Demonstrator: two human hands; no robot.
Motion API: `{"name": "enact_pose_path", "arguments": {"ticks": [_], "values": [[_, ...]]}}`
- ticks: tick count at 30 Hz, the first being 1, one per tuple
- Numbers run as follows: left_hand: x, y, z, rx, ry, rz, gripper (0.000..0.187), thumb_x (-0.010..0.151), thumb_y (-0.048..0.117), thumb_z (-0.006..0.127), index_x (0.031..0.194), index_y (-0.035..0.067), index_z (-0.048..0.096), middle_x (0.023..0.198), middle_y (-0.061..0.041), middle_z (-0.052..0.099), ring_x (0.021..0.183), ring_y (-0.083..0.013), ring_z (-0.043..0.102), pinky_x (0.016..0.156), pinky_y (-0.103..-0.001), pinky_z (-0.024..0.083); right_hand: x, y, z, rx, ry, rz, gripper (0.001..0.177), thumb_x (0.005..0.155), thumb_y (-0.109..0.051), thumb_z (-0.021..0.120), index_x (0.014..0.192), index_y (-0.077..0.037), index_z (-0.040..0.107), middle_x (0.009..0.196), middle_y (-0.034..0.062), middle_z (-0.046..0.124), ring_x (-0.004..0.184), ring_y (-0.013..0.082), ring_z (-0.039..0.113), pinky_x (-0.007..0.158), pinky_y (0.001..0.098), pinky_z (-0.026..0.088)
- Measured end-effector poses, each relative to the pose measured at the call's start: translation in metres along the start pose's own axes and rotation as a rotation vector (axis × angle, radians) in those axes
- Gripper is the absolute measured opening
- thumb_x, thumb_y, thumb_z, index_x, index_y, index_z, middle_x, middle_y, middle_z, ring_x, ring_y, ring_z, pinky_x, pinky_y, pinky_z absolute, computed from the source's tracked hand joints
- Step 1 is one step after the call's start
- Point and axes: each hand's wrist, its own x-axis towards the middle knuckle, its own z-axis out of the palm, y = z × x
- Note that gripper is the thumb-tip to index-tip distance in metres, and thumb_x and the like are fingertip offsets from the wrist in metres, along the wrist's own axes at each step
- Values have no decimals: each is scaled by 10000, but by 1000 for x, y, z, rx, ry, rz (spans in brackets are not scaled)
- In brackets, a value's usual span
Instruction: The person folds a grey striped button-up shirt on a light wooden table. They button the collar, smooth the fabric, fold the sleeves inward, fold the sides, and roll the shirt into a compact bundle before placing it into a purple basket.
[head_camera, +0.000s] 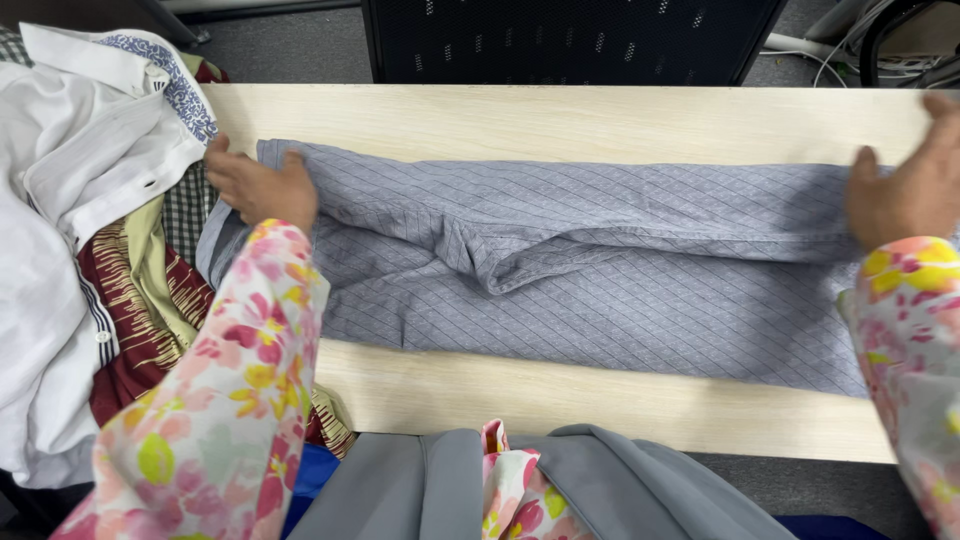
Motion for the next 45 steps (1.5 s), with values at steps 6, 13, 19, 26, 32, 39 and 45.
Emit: {"name": "enact_pose_path", "arguments": {"ticks": [6,13,19,26,32,39,45], "values": [[-111,99,36,423,-558,579,815,929,540,660,1549,135,320,1675,-166,137,1557,-385,106,1208,-637,8,-50,-146,23,64,-274,-170,707,1033,-538,576,1580,-107,454,1649,298,279,1523,464,229,1201,653,120],[-151,98,33,620,-765,786,1026,894,856,335,1618,139,214,1667,-246,123,1547,-386,99,1204,-655,37,-73,-94,8,60,-217,-8,839,1027,-653,468,1594,-39,391,1666,308,261,1564,448,190,1196,677,90],[-151,99,34,623,-761,713,1098,848,883,360,1631,140,158,1672,-232,103,1545,-390,89,1185,-680,26,-85,-7,5,3,-65,160,879,1063,-646,560,1624,7,381,1654,346,270,1529,503,196,1163,697,75],[-180,129,40,481,-921,989,1003,796,814,563,1564,224,302,1653,-171,157,1521,-349,143,1184,-649,34,-105,4,-34,124,110,229,703,1002,-434,703,1511,-18,453,1548,290,383,1450,476,321,1179,675,163],[-212,136,43,293,-845,1170,436,942,361,658,1361,240,639,1569,-73,438,1483,-256,356,1234,-552,187,-106,-29,-38,-37,-10,-86,643,799,-194,750,1433,-167,644,1636,262,365,1588,458,279,1275,631,170],[-201,146,42,63,-817,1101,293,1020,291,584,1263,205,723,1422,-19,610,1381,-232,504,1203,-465,330,-99,-4,-36,-172,46,-131,372,828,-79,705,1139,-268,785,1495,71,579,1485,295,430,1293,558,202],[-200,141,34,78,-931,1146,309,1028,300,569,1290,207,703,1479,-36,568,1418,-242,471,1182,-459,342,-107,21,-46,-96,82,-43,338,870,-10,594,1016,-268,756,1152,-23,616,1220,234,517,1147,412,348]]}}
